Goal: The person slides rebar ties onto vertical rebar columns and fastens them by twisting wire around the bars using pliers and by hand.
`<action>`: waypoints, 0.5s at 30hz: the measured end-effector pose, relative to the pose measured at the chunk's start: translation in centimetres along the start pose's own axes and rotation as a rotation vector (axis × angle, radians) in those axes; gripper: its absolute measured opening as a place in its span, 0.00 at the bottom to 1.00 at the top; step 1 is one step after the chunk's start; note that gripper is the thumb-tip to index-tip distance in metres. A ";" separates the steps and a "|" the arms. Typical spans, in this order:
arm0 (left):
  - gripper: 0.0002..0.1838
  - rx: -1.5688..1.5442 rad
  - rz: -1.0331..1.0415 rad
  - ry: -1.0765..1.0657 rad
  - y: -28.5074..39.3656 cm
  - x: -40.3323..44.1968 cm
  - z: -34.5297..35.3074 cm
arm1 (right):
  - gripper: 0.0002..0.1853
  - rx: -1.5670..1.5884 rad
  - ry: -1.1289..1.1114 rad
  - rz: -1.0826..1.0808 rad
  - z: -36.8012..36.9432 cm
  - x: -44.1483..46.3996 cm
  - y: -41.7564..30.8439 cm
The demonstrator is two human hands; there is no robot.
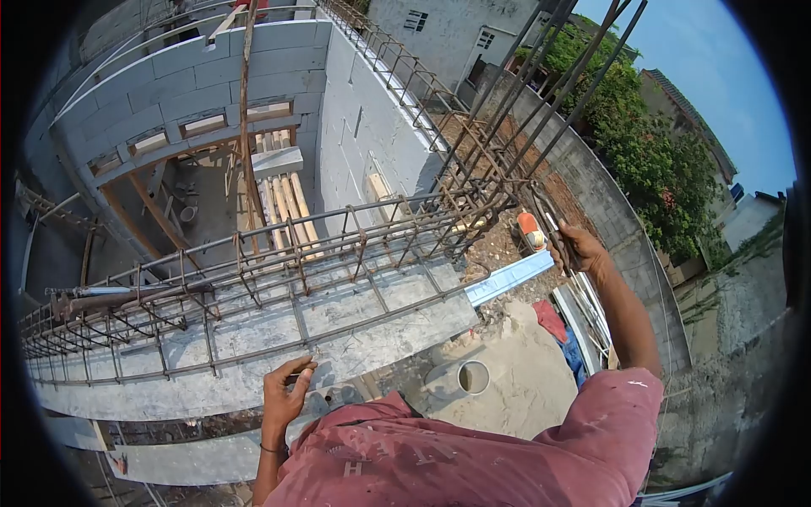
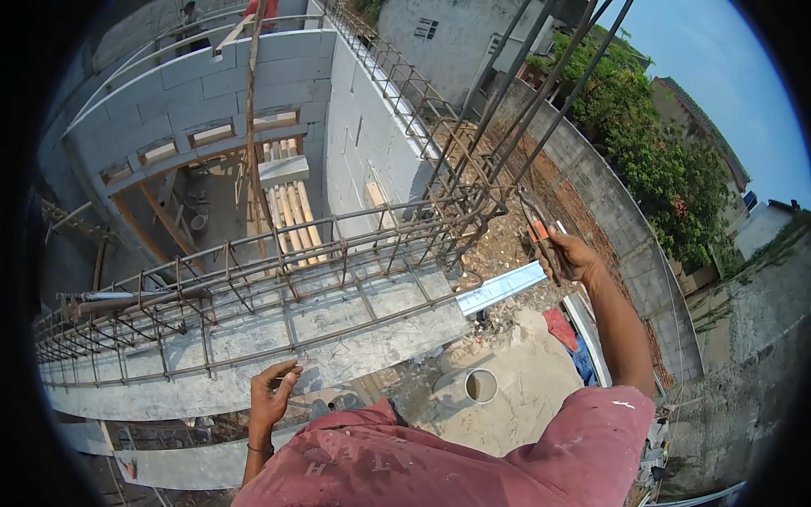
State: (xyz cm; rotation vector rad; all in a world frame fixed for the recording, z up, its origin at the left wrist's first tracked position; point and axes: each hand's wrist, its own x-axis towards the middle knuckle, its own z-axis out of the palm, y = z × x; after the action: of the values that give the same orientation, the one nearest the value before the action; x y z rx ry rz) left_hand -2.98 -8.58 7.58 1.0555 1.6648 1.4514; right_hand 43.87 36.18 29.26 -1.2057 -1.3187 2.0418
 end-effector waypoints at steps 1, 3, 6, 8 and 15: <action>0.15 -0.011 0.000 -0.017 0.1 0.1 0.2 | 0.29 -0.106 0.078 0.063 0.6 0.0 -0.5; 0.15 -0.022 -0.008 -0.030 0.6 0.2 0.4 | 0.26 -0.177 0.273 0.060 0.7 -0.2 -0.9; 0.16 0.012 0.086 -0.082 1.2 0.7 0.8 | 0.22 -0.861 0.237 -0.002 0.3 -0.2 -2.1; 0.16 0.025 0.084 -0.085 1.5 0.8 0.8 | 0.19 -1.040 0.424 0.106 3.2 -1.6 -2.4; 0.16 0.062 0.057 -0.150 0.9 0.4 0.3 | 0.21 -2.241 1.032 -0.874 4.4 -3.1 -1.1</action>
State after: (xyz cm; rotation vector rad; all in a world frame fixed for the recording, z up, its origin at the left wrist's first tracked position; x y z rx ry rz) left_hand -2.73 -8.05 8.40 1.2243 1.5932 1.3281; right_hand 41.68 32.20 32.37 -1.2174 -2.3174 -1.2791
